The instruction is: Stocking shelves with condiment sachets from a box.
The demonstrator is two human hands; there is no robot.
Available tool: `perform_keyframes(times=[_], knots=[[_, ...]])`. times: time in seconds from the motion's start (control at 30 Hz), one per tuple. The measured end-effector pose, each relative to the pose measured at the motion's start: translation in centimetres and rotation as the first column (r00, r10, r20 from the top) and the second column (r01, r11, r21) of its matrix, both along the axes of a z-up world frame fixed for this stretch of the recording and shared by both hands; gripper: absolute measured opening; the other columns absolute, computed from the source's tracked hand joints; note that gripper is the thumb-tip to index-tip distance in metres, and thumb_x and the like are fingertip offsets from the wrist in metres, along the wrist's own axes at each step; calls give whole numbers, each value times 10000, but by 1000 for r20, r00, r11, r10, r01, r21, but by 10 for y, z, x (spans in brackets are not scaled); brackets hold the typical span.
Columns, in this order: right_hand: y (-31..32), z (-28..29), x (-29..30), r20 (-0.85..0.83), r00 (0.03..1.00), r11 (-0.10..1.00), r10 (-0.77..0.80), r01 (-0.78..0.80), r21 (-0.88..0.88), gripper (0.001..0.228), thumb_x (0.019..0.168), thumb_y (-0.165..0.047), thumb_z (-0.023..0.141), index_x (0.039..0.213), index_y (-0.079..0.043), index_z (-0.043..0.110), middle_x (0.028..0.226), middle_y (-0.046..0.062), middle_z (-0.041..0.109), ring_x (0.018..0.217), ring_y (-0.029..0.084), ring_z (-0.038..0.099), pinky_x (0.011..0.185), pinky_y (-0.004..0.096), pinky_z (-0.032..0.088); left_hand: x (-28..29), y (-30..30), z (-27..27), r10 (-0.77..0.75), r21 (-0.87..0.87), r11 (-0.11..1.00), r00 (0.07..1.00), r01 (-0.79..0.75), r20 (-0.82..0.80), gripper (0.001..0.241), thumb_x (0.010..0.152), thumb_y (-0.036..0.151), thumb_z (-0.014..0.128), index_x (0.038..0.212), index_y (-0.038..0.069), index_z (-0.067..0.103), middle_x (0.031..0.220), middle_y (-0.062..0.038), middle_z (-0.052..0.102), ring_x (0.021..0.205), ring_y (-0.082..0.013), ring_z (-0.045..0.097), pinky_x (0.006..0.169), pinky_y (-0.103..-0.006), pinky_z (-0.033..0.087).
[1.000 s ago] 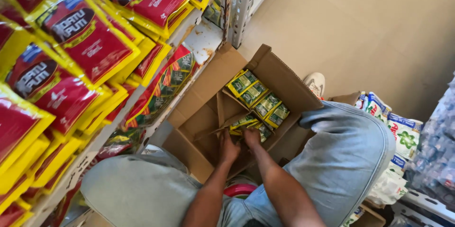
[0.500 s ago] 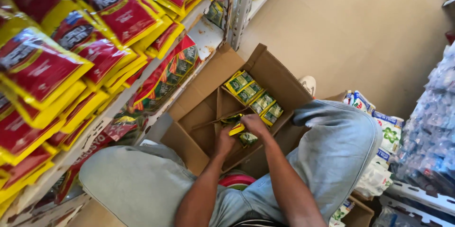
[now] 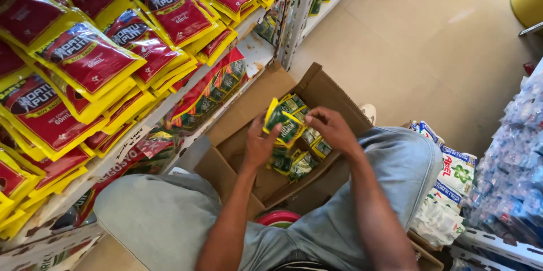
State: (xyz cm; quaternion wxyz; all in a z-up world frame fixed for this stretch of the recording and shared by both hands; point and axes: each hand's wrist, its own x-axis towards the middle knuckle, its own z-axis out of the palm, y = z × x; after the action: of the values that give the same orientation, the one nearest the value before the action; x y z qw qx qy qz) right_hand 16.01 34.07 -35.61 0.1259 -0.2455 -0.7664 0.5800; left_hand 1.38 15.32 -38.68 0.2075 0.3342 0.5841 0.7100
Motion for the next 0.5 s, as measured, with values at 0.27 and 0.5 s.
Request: perform_keyframes(times=[0.27,0.5], knots=[[-10,78,-9,-23,944,915,328,-311,256,526,901,-263,753,1334,-15,591,1263,95,594,1112,149,561,864,331,498,-8,4,71,7,60,998,1000,-6,-12,300,1069,188,592,1239,-46,675,1173,-106,690,1030,-144,636,904,-288,514],[-20,57,-10,-254,961,967,107,-160,-199,488,951,-252,751,1352,-28,587,1179,43,666,1063,123,622,914,326,545,-1,15,67,-48,24,998,913,63,-406,254,1019,210,704,1166,18,625,1499,-166,553,1398,-282,554,1179,-385,443]])
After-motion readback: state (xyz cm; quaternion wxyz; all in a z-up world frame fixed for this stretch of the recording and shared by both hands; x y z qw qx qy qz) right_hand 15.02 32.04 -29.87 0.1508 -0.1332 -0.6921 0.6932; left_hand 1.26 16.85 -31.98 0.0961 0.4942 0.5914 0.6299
